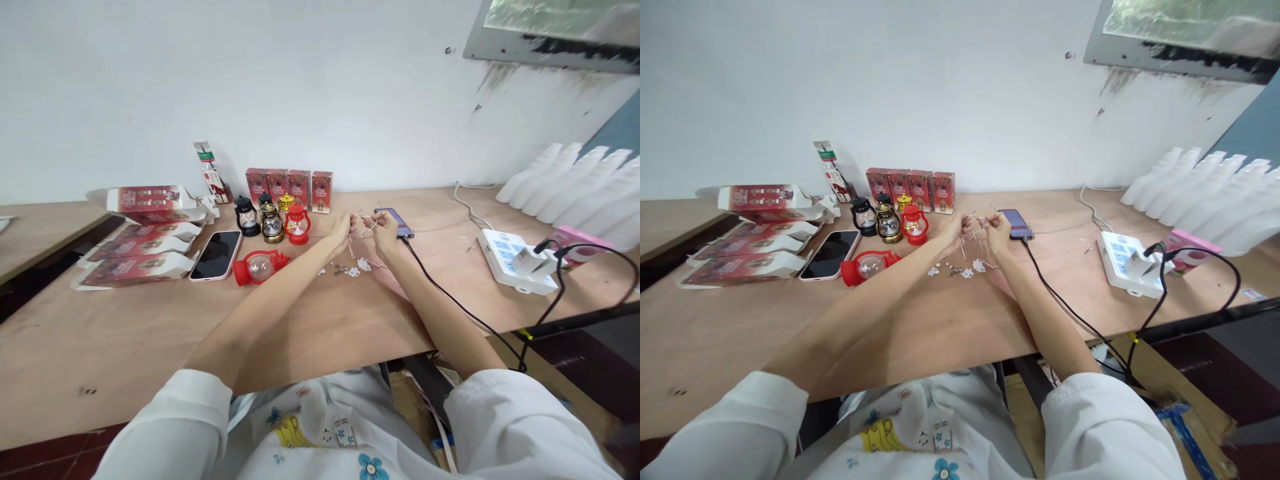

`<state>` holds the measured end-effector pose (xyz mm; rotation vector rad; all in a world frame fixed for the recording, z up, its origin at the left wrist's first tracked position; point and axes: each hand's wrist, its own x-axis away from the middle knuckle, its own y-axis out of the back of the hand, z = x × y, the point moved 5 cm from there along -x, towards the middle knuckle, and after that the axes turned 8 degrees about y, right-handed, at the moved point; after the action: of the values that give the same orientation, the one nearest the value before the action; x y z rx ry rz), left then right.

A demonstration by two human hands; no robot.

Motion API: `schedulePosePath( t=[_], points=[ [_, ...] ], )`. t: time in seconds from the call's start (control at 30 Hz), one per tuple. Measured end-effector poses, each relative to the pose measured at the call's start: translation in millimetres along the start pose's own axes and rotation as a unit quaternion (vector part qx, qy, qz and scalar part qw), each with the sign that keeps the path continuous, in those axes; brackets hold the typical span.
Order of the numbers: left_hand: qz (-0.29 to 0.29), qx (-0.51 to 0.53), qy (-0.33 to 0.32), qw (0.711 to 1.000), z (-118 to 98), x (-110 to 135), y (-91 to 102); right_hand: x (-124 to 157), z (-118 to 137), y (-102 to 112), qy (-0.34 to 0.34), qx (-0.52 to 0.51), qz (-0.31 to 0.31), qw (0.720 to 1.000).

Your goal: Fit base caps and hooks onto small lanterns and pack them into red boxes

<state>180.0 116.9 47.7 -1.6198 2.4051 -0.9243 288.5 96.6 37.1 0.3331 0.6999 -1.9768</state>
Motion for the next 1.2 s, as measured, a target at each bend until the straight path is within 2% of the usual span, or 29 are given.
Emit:
schedulePosePath(
  t=[0.27, 0.47, 0.93, 1.2],
  points=[
    [-0.027, -0.019, -0.008, 0.999, -5.0, 3.6, 3.8, -2.4, -5.3, -1.1, 0.005, -0.007, 0.056, 0.998],
    [-0.026, -0.03, 0.006, 0.999, -4.1, 5.2, 2.5, -3.2, -9.1, -2.6, 0.01, -0.035, 0.067, 0.997],
    [0.026, -0.083, 0.037, 0.996, -1.5, 19.0, -11.2, -0.5, -4.0, -9.9, -0.063, -0.167, 0.156, 0.972],
    [0.035, -0.106, 0.068, 0.991, 2.9, 12.6, -4.8, -4.0, -1.2, -6.4, -0.079, -0.141, 0.205, 0.965]
  ],
)
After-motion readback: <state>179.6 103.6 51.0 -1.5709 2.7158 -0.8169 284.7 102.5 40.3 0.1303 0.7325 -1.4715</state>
